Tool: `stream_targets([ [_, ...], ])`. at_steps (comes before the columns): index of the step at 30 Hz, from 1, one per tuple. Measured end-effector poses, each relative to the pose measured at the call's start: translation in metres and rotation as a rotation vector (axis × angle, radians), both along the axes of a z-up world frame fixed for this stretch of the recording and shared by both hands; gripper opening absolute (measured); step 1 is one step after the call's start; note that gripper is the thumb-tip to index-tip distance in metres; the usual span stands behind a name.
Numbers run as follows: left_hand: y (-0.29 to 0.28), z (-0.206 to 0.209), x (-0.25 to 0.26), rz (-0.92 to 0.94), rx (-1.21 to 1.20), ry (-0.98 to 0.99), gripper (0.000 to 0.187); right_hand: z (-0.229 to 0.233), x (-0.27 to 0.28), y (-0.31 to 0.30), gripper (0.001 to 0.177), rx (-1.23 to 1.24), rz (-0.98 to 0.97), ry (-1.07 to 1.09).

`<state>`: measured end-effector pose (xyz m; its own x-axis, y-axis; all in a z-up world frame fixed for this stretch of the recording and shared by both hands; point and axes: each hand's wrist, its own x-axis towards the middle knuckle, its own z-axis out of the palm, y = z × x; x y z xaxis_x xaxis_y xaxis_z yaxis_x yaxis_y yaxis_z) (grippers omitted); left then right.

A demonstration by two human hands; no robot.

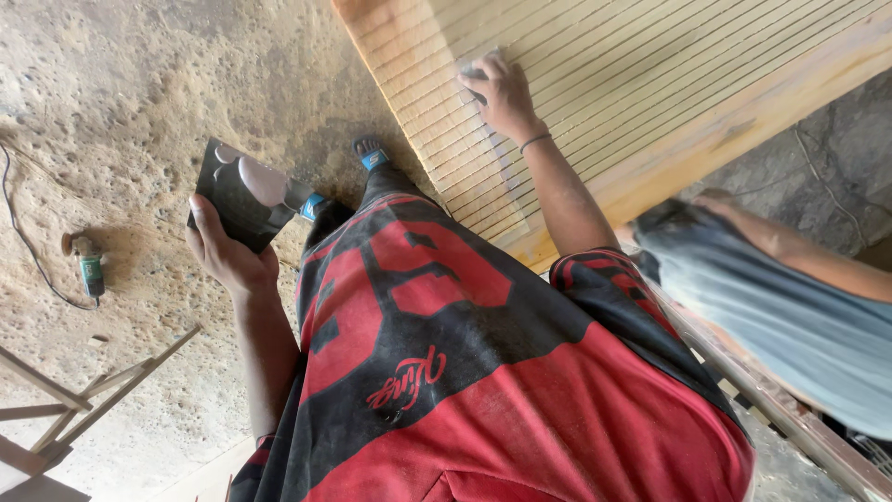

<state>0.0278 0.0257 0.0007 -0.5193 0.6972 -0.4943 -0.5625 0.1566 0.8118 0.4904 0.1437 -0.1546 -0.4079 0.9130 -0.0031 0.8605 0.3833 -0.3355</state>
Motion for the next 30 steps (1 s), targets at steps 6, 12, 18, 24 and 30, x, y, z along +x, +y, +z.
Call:
stream_targets([
  [6,-0.004,-0.001,0.001,0.012,-0.005,-0.005,0.062,-0.013,0.001,0.001,0.052,0.012,-0.031,-0.004],
  [12,-0.001,-0.002,0.005,-0.016,0.039,-0.031,0.06,-0.004,0.003,-0.008,0.054,-0.032,-0.029,-0.011],
  [18,0.0,0.001,0.007,-0.044,0.016,-0.029,0.055,-0.004,-0.001,0.009,0.053,0.059,-0.087,0.046],
  [24,0.002,-0.002,0.01,-0.069,0.028,-0.042,0.054,-0.018,-0.003,0.02,0.05,0.073,-0.058,0.064],
  [30,-0.001,-0.002,0.009,-0.063,0.029,-0.045,0.057,-0.027,-0.01,0.022,0.051,0.085,-0.061,0.061],
])
